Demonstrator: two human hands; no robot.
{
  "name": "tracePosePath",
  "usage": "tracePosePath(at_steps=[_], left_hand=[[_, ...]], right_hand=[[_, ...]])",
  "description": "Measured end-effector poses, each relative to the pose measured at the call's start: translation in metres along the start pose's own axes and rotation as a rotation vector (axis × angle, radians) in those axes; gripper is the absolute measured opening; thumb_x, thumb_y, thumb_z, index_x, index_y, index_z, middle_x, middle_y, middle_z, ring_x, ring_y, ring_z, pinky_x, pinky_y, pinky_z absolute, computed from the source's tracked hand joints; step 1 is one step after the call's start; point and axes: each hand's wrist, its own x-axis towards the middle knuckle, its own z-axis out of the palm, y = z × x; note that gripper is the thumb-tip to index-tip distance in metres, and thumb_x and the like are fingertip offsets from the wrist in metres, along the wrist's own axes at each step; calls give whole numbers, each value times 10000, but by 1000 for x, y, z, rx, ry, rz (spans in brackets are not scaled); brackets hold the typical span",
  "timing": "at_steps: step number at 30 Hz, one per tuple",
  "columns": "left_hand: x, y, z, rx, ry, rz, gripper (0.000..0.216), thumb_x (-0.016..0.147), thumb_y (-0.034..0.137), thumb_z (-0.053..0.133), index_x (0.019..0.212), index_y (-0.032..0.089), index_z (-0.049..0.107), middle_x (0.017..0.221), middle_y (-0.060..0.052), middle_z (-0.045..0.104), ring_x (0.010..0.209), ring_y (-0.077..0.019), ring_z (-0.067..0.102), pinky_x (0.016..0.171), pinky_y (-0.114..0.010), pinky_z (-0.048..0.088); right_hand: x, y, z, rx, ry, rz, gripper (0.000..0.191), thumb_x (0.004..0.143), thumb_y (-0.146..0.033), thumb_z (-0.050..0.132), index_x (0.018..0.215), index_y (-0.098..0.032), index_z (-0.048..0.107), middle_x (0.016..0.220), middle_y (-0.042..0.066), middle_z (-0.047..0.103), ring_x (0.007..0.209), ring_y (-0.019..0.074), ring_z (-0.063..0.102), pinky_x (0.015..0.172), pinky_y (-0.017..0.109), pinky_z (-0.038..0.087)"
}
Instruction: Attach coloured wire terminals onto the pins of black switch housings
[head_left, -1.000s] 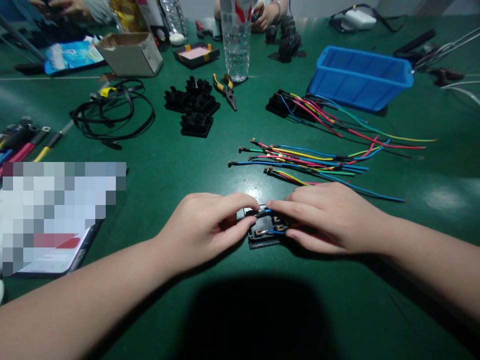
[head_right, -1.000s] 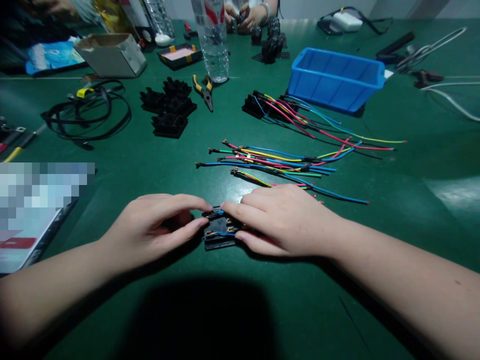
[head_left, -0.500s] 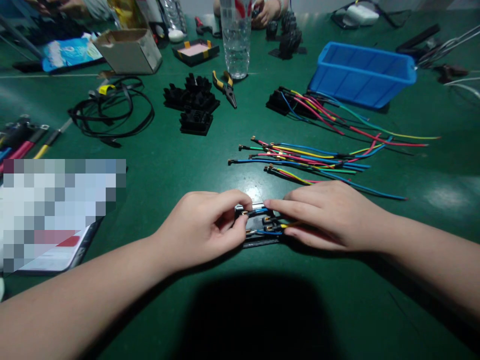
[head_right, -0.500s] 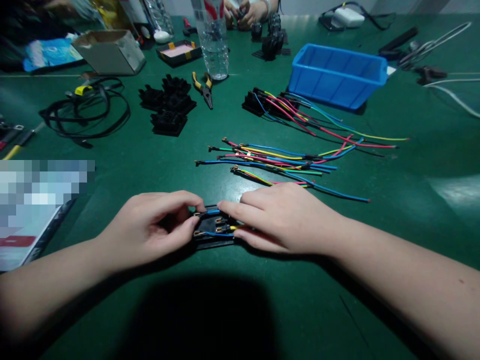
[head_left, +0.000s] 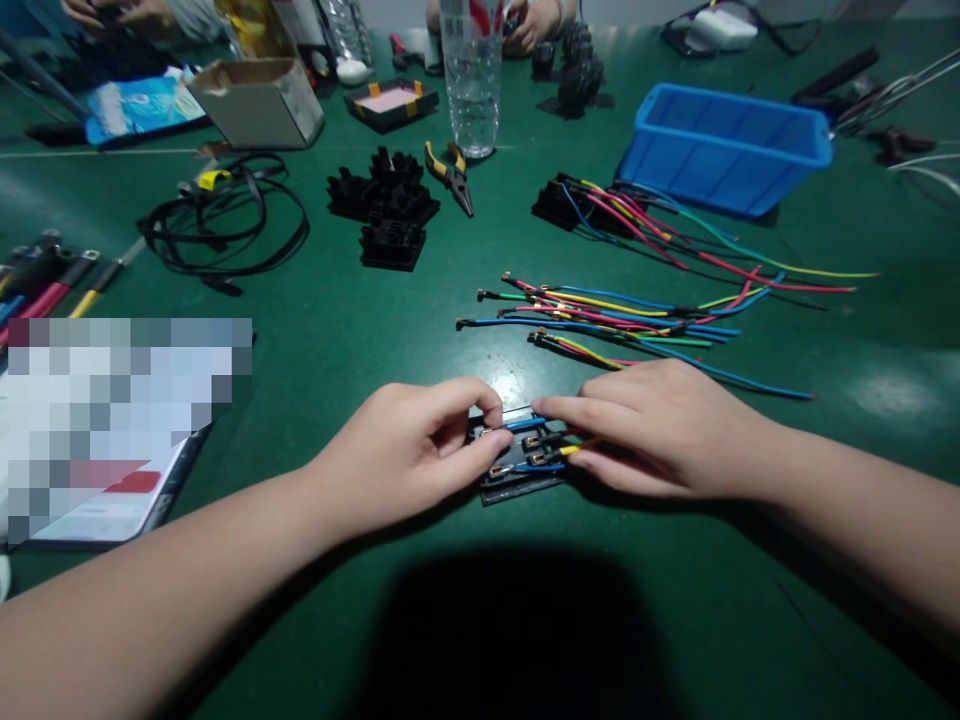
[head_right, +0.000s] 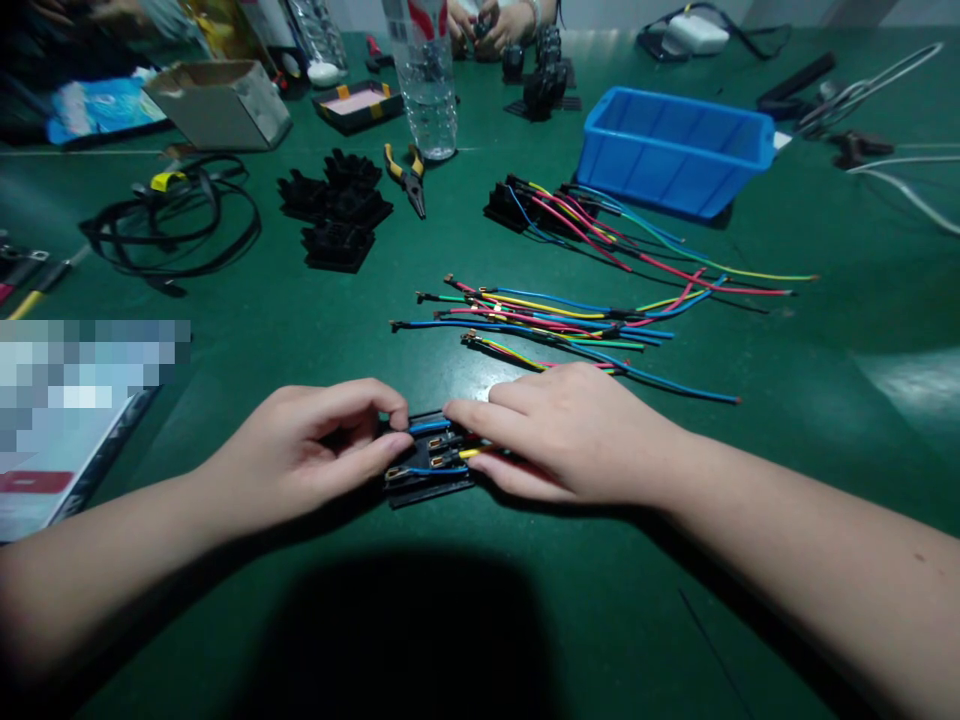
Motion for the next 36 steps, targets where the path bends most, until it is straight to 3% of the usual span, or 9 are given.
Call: tracePosePath(at_steps=[19, 26, 36], left_hand=[[4, 5, -2, -152, -98, -163, 192, 859, 335, 555, 845, 171, 654, 477, 88, 405, 434, -71, 370, 430, -172, 261], [3, 3, -1, -106, -102, -145, 156, 860, 321, 549, 850, 184, 624, 479, 96, 410, 431, -68, 377, 431, -170, 266], [3, 4, -2, -74, -105, -134, 153, 871, 325, 537, 832, 183, 577, 484, 98, 428, 436, -71, 398, 441, -175, 278]], right_hand=[[0, 1, -1, -24, 9, -57, 350, 969, -318, 406, 1272, -166, 496, 769, 12, 630, 632, 147, 563, 567, 282, 324], [0, 1, -1, 27, 4, -27, 286, 960, -331, 430, 1161, -167, 551, 764, 15, 651, 637, 149, 579, 594, 283, 357], [0, 0, 0, 37, 20, -16, 277, 959, -334, 434, 1149, -167, 546, 755, 7, 645, 632, 149, 575, 591, 284, 351]])
